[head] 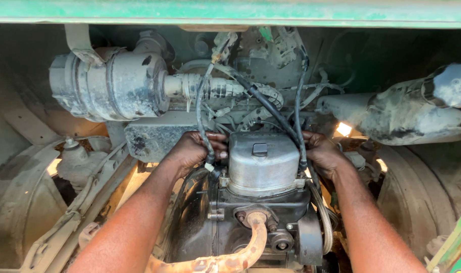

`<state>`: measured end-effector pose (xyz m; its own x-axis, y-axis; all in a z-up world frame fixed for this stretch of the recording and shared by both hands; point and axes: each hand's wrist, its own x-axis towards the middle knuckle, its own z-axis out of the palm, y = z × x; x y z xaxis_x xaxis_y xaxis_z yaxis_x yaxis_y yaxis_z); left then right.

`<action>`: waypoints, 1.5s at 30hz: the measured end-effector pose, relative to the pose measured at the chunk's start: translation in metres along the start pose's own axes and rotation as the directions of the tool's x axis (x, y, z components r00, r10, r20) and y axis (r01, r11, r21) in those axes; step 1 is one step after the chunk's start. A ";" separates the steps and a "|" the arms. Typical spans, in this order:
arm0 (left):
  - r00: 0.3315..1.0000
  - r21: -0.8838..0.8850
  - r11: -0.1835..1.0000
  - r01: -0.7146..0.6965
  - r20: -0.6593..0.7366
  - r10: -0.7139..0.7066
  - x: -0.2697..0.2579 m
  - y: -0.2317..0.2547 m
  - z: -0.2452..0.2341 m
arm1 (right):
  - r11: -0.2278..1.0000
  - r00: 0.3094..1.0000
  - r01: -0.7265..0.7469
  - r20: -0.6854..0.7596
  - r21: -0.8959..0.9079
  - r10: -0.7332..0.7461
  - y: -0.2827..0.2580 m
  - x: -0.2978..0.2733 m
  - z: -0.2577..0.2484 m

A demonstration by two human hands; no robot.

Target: Repairing or adjusting the engine components of a small vehicle.

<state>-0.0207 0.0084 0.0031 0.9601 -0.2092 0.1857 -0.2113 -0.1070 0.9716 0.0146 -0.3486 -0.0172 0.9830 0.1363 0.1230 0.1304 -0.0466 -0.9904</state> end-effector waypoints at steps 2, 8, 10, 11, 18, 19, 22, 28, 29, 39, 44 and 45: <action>1.000 0.010 1.000 -0.010 -0.008 0.010 0.006 -0.003 0.002 | 1.000 1.000 0.016 0.006 -0.005 -0.016 0.004 0.004 -0.006; 1.000 -0.010 1.000 -0.009 0.011 0.009 0.006 -0.003 -0.005 | 0.999 0.999 0.038 0.022 0.011 -0.039 0.009 0.011 -0.007; 1.000 0.016 1.000 0.007 -0.014 -0.007 0.001 0.002 0.000 | 0.999 0.998 0.043 0.037 0.001 -0.043 0.005 0.006 -0.007; 1.000 0.017 1.000 0.007 -0.011 -0.007 0.004 -0.002 0.000 | 0.999 0.999 0.042 0.034 0.001 -0.042 0.005 0.006 -0.007; 0.998 0.079 0.996 0.029 -0.054 -0.025 -0.002 0.010 0.001 | 1.000 1.000 0.007 -0.022 0.006 -0.007 -0.003 0.002 0.002; 0.999 0.099 0.995 0.033 -0.040 -0.029 -0.007 0.015 0.002 | 1.000 1.000 0.001 -0.029 0.009 0.000 -0.005 0.000 0.003; 0.997 0.142 0.989 0.052 -0.060 -0.043 -0.012 0.019 0.008 | 0.999 1.000 0.001 0.008 0.048 -0.001 0.000 0.003 -0.005; 0.996 -0.012 0.998 0.065 -0.060 -0.066 0.004 0.003 0.001 | 1.000 1.000 0.003 -0.025 -0.024 -0.004 -0.003 0.003 0.001; 0.996 -0.013 0.998 0.066 -0.061 -0.067 0.000 0.008 0.003 | 1.000 1.000 0.003 -0.024 -0.024 -0.003 -0.002 0.002 -0.001; 0.999 -0.017 1.000 0.010 -0.041 -0.011 0.011 -0.007 -0.001 | 1.000 0.999 0.009 -0.035 0.022 -0.008 0.000 0.005 -0.002; 1.000 0.011 1.000 0.001 0.002 -0.001 0.001 0.001 0.001 | 0.999 1.000 0.007 0.010 0.042 -0.008 0.004 0.007 -0.006; 1.000 0.030 0.999 0.013 -0.025 -0.012 -0.002 0.004 0.003 | 0.999 1.000 0.008 0.015 0.044 -0.009 0.007 0.009 -0.007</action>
<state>-0.0240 0.0054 0.0063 0.9668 -0.1839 0.1776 -0.2045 -0.1393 0.9689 0.0251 -0.3550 -0.0223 0.9797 0.1517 0.1309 0.1327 -0.0018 -0.9912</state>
